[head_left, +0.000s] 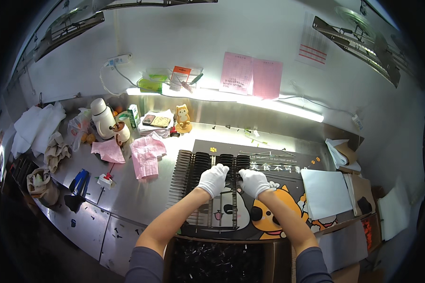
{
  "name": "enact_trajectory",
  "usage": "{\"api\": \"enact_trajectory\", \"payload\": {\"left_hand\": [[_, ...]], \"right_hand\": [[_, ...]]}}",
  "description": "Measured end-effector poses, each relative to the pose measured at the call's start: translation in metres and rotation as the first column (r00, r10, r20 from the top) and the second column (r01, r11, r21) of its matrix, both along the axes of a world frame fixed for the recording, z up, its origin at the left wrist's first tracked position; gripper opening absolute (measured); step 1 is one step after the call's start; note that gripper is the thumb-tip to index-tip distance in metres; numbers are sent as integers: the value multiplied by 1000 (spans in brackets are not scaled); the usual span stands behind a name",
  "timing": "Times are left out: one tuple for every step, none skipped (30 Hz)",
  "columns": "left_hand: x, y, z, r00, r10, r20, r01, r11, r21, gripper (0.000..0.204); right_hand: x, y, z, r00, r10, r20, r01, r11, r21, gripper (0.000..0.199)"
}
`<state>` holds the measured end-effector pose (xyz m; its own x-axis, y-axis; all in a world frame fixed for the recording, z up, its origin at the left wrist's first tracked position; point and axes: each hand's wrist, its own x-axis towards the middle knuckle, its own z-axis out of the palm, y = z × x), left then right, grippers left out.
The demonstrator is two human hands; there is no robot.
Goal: The person repeatedly picks small black plastic parts from a box, assembles them by hand, and places the finished units into a cardboard box. The person also moves a metal rack aside to access the workspace.
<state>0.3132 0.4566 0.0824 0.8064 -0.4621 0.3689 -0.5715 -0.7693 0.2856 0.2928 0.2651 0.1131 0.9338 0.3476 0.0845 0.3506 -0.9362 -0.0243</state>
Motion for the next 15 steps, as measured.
{"api": "enact_trajectory", "payload": {"left_hand": [[2, 3, 1, 987, -18, 162, 1, 994, 106, 11], [-2, -5, 12, 973, 6, 231, -87, 937, 339, 9], [-5, -9, 17, 956, -10, 294, -115, 906, 407, 8], [-6, -12, 19, 935, -32, 353, -148, 870, 470, 8], [-5, -18, 11, 948, 2, 319, -147, 890, 431, 6], [-5, -20, 10, 958, 38, 286, -153, 908, 390, 5], [-1, -18, 11, 939, -21, 343, -115, 921, 373, 4], [-2, -18, 10, 924, -54, 379, -99, 922, 375, 3], [-7, -18, 14, 904, -84, 419, -87, 924, 372, 3], [-11, -18, 14, 882, -114, 457, -72, 926, 370, 3], [-6, -19, -3, 916, -65, 395, -46, 963, 265, 4], [-6, -18, -4, 979, -11, 205, -39, 971, 237, 5], [-1, -16, -4, 1000, 19, 11, -21, 978, 207, 10], [8, -17, 0, 982, 41, -185, -8, 985, 175, 16], [18, -19, 21, 914, 4, -406, 100, 967, 236, 25]], "right_hand": [[0, 11, 20, 992, 7, -127, -5, 1000, 14, 24], [5, 8, 27, 977, 27, -212, -27, 1000, 3, 28], [14, 6, 26, 967, 46, -250, -57, 998, -34, 28], [21, 4, 24, 955, 65, -289, -88, 994, -69, 28], [23, 1, 23, 948, 50, -315, -81, 993, -87, 28], [24, 3, 27, 940, 39, -338, -79, 991, -106, 28], [24, 3, 28, 932, 26, -361, -76, 989, -125, 28], [24, 2, 25, 926, 37, -376, -74, 994, -85, 28], [25, -1, 24, 922, 48, -385, -73, 996, -51, 28], [25, -5, 23, 917, 57, -394, -69, 997, -17, 28], [28, -9, 20, 915, 90, -393, -101, 995, -8, 33], [28, -14, 16, 921, 108, -375, -110, 994, 14, 33], [27, -18, 12, 926, 123, -357, -119, 992, 35, 32], [26, -21, 10, 931, 137, -338, -126, 990, 55, 32], [26, -21, 12, 926, 117, -358, -105, 993, 53, 29]]}}
